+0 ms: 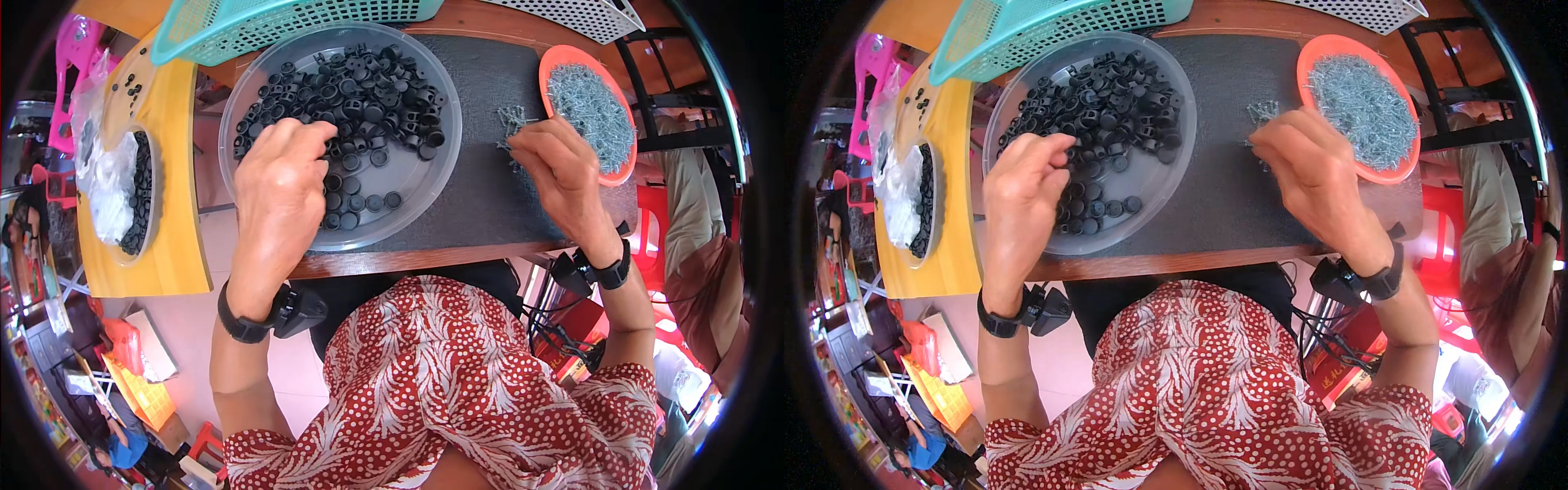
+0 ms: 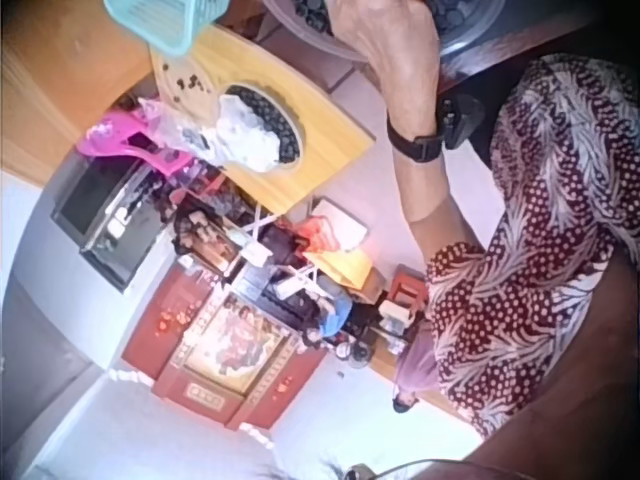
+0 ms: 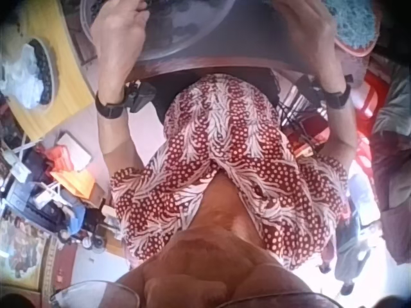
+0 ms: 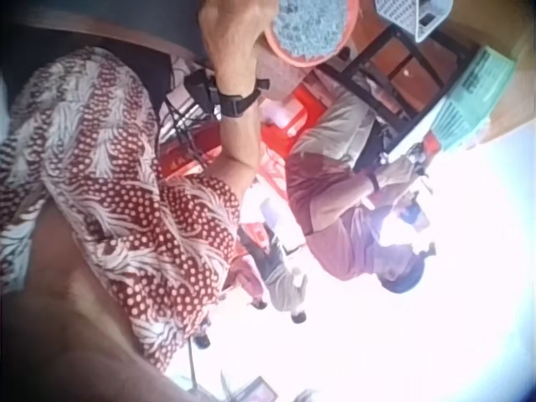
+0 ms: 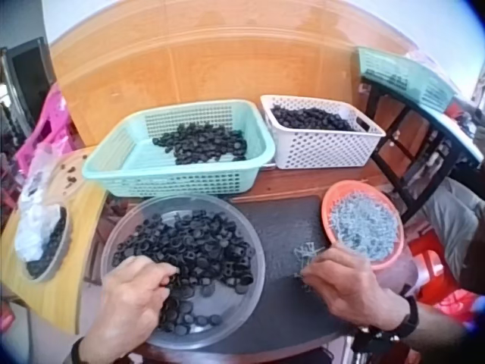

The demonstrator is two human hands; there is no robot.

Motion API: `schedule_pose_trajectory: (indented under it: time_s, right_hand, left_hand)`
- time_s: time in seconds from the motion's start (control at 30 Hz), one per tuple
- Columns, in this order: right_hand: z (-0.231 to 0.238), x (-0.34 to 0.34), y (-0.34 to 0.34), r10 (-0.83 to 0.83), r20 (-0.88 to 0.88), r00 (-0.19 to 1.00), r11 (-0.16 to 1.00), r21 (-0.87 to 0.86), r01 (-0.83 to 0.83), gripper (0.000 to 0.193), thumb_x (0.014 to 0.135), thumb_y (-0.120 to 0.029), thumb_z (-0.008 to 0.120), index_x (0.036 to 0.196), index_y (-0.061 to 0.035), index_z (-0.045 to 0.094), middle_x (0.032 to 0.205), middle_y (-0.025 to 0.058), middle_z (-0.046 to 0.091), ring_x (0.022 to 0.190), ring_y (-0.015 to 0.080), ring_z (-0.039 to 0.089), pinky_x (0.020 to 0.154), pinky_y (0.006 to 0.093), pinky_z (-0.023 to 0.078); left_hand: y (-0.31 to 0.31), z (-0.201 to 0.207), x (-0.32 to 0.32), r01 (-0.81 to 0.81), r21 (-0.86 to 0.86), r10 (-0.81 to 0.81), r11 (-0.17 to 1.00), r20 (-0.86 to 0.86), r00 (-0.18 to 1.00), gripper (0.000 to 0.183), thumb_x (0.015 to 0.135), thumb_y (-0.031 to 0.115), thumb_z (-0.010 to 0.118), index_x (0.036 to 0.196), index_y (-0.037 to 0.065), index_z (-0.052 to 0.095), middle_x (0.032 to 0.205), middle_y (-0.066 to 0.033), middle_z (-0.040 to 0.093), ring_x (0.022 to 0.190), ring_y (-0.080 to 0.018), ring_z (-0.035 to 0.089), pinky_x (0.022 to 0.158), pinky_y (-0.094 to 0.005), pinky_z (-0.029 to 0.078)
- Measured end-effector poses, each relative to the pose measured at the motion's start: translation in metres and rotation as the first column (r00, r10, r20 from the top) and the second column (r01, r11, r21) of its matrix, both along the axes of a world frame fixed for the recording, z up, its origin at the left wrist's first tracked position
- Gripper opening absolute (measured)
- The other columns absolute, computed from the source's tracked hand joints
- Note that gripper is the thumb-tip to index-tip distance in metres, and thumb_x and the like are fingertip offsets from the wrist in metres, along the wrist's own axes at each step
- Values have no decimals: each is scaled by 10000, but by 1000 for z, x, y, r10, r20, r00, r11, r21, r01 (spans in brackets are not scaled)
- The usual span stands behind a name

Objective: Assembling small black plastic caps with metal screws by hand.

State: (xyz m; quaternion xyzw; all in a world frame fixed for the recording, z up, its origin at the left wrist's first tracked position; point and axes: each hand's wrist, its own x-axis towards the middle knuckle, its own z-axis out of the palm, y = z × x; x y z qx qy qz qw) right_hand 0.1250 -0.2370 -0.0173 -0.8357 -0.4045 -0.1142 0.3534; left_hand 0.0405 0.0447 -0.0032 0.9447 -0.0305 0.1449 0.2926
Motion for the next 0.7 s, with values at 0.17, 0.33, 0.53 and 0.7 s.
schedule_pose_trajectory:
  time_s: [0.17, 0.33, 0.53, 0.7]
  right_hand:
    - [1, -5, 2, 12, -17, 1000, 1000, -20, -12, 176, 690, 111, 649, 840, 28, 608, 801, 137, 596, 745, 308, 571, 643, 364, 461]
    - [0, -7, -7, -9, -7, 1000, 1000, -10, 9, 183, 690, 113, 648, 850, 32, 611, 806, 137, 598, 745, 303, 579, 645, 359, 463]
    - [-1, -11, -6, -45, -34, 998, 998, -33, 44, 186, 696, 108, 650, 863, 34, 619, 807, 134, 605, 735, 295, 594, 643, 351, 469]
    - [-2, -14, -6, -39, -41, 998, 999, -10, 39, 173, 700, 102, 649, 857, 37, 616, 802, 137, 603, 730, 296, 592, 639, 350, 471]
  left_hand:
    - [-5, -5, 0, 120, -51, -123, 991, -45, 991, 320, 704, -145, 538, 981, -5, 616, 798, -114, 569, 733, -256, 579, 666, -334, 475]
    - [3, 1, -6, -94, -373, 69, 923, -80, 994, 327, 742, -153, 538, 1022, -1, 614, 808, -77, 579, 695, -149, 568, 649, -241, 456]
    - [-3, 0, -5, 123, 35, -126, 992, 95, 987, 333, 684, -125, 584, 980, 16, 642, 827, -95, 591, 755, -239, 563, 670, -334, 465]
    - [-9, -9, -7, 165, 208, -191, 964, 109, 976, 279, 570, -86, 584, 806, 33, 673, 793, -80, 527, 747, -250, 509, 628, -348, 438]
